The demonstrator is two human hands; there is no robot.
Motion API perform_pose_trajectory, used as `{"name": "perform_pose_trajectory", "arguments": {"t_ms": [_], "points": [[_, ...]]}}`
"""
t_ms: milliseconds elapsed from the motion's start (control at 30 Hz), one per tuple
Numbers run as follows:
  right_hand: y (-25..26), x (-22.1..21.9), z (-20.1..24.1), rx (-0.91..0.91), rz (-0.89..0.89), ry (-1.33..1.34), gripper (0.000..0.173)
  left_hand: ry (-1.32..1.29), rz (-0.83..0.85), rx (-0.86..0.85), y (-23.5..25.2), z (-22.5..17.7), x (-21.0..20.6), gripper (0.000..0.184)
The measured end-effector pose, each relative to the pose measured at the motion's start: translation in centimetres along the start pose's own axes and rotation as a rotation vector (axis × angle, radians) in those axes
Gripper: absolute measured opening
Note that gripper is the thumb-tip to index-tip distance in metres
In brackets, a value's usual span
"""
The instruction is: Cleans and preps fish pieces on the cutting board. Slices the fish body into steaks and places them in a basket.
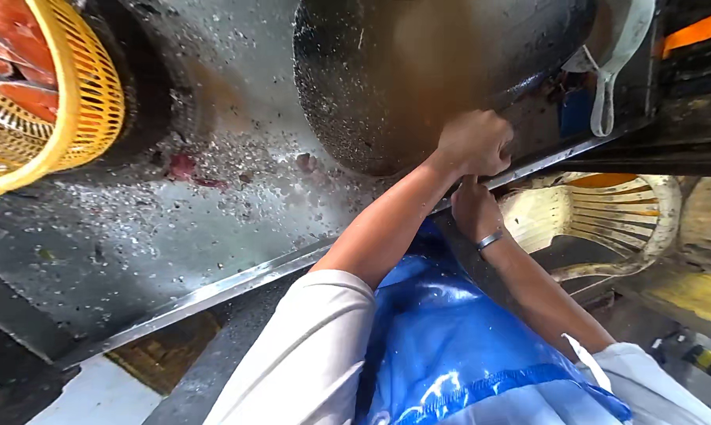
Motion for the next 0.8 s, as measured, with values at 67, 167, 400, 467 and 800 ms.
{"name": "perform_pose_trajectory", "arguments": {"t_ms": [67,167,400,467,800], "points": [[-1.5,0.9,-0.1,-0.016,0.057,0.017,0.039,-0.067,0.116,0.033,-0.5,-0.6,-0.5,0.03],[-2.1,3.9,1.0,-0.078,0.123,-0.04,0.04,-0.201,0.034,-0.013,-0.1,-0.4,0.4,0.03],[-9.0,5.4,-2.7,-0.073,0.097,-0.078,0.037,-0.4,-0.285,-0.161,-4.3,-6.0,0.7,0.025],[-9.1,6.2,-2.4,-0.036,0.026,-0.043,0.031,-0.422,-0.413,-0.29,-4.7,-6.8,2.4,0.022],[0.4,4.7,3.1,0.012,-0.073,-0.026,0.038,-0.175,-0.547,-0.298,-0.4,0.9,4.9,0.026]]}}
Point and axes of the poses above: each hand's wrist, its own y-axis towards the middle knuckle, its own x-axis out of the back of the hand, z = x × y, the point moved 4 cm from there along y, towards the middle knuckle, and after that the axes turned 13 degrees about -z, right-handed, at the moved point
